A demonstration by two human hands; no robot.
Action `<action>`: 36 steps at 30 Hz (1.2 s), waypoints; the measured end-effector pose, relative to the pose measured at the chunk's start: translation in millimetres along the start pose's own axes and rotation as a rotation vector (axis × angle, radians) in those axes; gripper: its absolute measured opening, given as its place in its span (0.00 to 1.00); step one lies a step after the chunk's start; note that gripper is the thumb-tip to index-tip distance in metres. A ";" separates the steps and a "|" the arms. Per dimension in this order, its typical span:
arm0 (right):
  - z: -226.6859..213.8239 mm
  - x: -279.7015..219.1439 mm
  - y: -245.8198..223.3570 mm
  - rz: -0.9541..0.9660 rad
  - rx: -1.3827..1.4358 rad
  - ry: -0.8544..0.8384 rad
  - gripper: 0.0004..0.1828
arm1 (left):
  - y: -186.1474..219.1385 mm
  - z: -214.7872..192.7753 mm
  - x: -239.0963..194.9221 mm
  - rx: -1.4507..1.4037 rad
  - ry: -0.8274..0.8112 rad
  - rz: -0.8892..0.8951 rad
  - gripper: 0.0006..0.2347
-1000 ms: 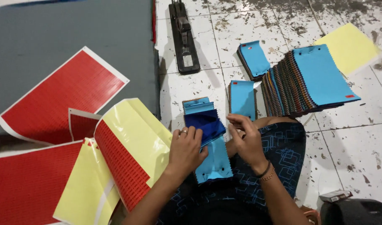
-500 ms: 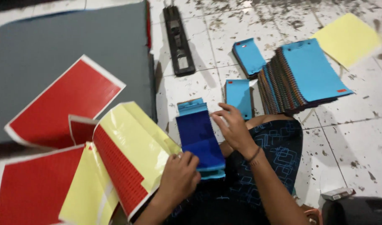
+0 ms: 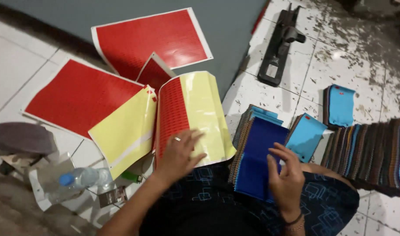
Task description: The person sits on the floor and assembles notebooks by peeling adhesive strips from red and yellow sheets and attaching them to the spines of blue, purple, and white notebooks. The person handles stacks of notebooks and adhesive sheets, placing completed notebooks aside.
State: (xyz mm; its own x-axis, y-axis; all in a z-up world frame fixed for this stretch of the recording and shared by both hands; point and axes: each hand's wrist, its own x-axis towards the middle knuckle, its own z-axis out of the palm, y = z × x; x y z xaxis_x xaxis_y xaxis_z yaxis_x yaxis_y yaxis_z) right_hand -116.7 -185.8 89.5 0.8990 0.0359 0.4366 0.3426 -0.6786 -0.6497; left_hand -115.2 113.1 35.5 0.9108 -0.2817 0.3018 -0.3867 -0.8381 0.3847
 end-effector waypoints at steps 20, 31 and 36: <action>166.3 18.7 -37.0 -0.529 -0.111 -0.485 0.16 | -54.6 53.4 -42.0 0.002 0.168 -0.236 0.26; 170.9 8.6 -26.3 -0.506 -0.140 -0.390 0.06 | -53.1 53.1 -41.1 -0.001 0.202 -0.222 0.24; 159.2 9.9 -36.0 -0.406 -0.036 -0.427 0.04 | -58.3 48.1 -44.3 0.010 0.192 -0.165 0.28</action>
State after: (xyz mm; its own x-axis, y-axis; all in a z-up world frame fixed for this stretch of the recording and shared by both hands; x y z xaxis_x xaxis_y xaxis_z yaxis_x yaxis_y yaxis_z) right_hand -76.7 -44.3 18.2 0.7309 0.5850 0.3516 0.6792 -0.5730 -0.4586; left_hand -126.1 152.0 -42.3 0.9170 -0.0474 0.3960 -0.2325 -0.8702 0.4344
